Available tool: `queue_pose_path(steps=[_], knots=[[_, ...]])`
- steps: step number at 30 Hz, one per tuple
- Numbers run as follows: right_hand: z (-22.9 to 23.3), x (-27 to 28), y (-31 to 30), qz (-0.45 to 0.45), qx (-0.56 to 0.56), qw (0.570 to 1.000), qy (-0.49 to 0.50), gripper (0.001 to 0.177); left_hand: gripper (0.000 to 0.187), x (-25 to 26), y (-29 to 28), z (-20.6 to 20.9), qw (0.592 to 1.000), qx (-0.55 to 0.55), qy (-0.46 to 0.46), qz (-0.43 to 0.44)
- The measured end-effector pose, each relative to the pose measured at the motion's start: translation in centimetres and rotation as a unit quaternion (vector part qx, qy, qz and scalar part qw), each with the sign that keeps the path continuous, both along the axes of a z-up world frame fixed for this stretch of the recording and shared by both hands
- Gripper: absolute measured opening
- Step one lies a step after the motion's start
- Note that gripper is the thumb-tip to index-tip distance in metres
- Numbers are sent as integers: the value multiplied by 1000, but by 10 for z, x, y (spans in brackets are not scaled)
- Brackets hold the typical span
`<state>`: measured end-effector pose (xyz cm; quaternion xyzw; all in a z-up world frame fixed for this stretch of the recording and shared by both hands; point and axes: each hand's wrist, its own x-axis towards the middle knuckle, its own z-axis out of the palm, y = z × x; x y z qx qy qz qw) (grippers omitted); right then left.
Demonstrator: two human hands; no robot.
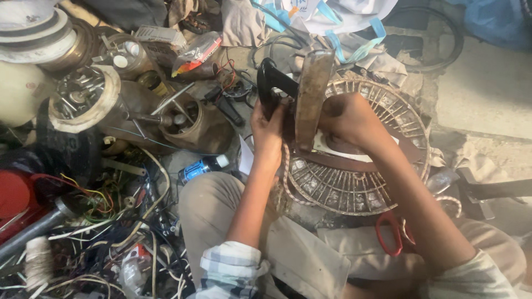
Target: The person sits on the floor and works on a disassembled electric iron placed on a fan guard. They use pliers to manipulate wires and components inside the iron's casing, then use scissors to cut a small piece of material. The person continues to adjust internal parts of the iron with their hands.
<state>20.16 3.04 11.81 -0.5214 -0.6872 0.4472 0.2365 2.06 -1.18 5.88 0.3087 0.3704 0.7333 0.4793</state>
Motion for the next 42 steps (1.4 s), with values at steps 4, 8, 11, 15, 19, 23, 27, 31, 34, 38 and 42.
queue_pose_path(steps=[4,8,11,15,19,23,27,31,34,38,42], knots=[[1,-2,-4,6,-18,998,67,22,24,1,1,-6,1000,15,16,11],[1,0,-1,39,75,996,29,28,25,3,-1,-7,1000,27,-15,1],[-2,-1,-2,49,126,991,-12,29,25,3,-2,-10,1000,22,-2,7],[1,-1,-7,58,178,981,-43,29,24,4,2,-15,999,32,9,17],[6,-3,-2,70,151,985,42,35,27,3,1,-17,997,68,34,14],[5,0,-4,47,18,999,10,16,26,3,-2,-21,998,51,-17,11],[2,11,2,98,53,994,7,17,20,3,0,-19,998,31,-54,8],[3,11,-5,155,263,952,-32,17,14,0,1,-9,999,-21,-18,34],[-1,9,-6,168,329,927,-66,20,18,1,1,-11,999,3,-49,11],[0,11,0,235,396,885,-66,28,19,3,1,-9,998,3,-52,20],[-3,12,7,272,416,865,-65,34,22,6,1,-5,998,13,-50,23]])
